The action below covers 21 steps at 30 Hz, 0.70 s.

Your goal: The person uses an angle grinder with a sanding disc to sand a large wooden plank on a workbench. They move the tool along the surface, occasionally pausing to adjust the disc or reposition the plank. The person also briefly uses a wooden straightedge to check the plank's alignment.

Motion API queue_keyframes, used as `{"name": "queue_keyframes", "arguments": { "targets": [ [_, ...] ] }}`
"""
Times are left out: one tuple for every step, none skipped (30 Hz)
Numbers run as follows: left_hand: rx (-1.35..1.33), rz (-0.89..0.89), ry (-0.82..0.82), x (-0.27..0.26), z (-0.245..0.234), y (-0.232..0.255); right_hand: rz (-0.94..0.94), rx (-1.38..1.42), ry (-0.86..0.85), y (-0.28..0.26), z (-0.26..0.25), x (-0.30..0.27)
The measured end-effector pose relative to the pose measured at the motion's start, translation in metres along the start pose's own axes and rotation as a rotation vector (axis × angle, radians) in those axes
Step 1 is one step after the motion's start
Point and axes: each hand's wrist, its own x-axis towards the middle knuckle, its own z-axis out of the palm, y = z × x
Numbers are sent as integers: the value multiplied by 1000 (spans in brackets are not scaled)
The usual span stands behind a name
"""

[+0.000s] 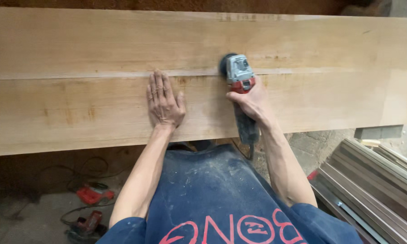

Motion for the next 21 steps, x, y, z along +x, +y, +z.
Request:
{"name": "queue_keyframes", "arguments": {
  "targets": [
    [-17, -8, 25, -2, 0, -1, 8, -2, -61, -13, 14, 0],
    [-37, -12, 52, -2, -1, -2, 15, -4, -117, -26, 28, 0],
    [-54, -4, 111, -2, -1, -4, -18, -43, -114, -39, 42, -1],
    [-74, 4, 169, -2, -1, -6, -49, -83, -110, -50, 55, -3],
    [-94, 13, 227, -2, -2, -9, -80, -123, -105, -60, 66, -4],
    [-108, 19, 257, -1, -2, -11, -57, -167, -143, -69, 76, -4],
    [-122, 25, 286, 0, -1, -11, -34, -212, -180, -77, 85, -3],
    [-136, 35, 314, 2, -1, -12, -8, -253, -214, -83, 90, -2],
    [-138, 35, 322, 4, -1, -12, -18, -237, -213, -87, 93, -1],
    [-139, 37, 324, 4, -1, -12, -23, -220, -213, -88, 94, -1],
    [-141, 38, 327, 5, -2, -12, -28, -204, -212, -86, 94, -2],
    [-129, 23, 303, 3, -2, -12, -18, -195, -211, -82, 90, -3],
    [-117, 8, 280, 1, -2, -11, -7, -187, -210, -74, 81, -4],
    [-107, -7, 256, 1, -1, -8, 5, -180, -207, -66, 70, -3],
    [-86, -17, 222, 0, -2, -7, 0, -168, -180, -57, 58, -3],
    [-67, -24, 186, 1, -2, -7, -3, -155, -151, -47, 45, -2],
    [-48, -30, 151, 2, -1, -6, -7, -142, -121, -36, 31, -1],
    [-36, -39, 129, 3, -1, -6, 28, -130, -97, -25, 16, 1],
    [-24, -47, 107, 4, -1, -6, 63, -119, -72, -14, 1, 4],
    [-7, -57, 83, 3, -1, -7, 98, -104, -51, -2, -12, 6],
    [9, -50, 76, 2, 0, -7, 114, -25, -41, 9, -25, 8]
  ]
}}
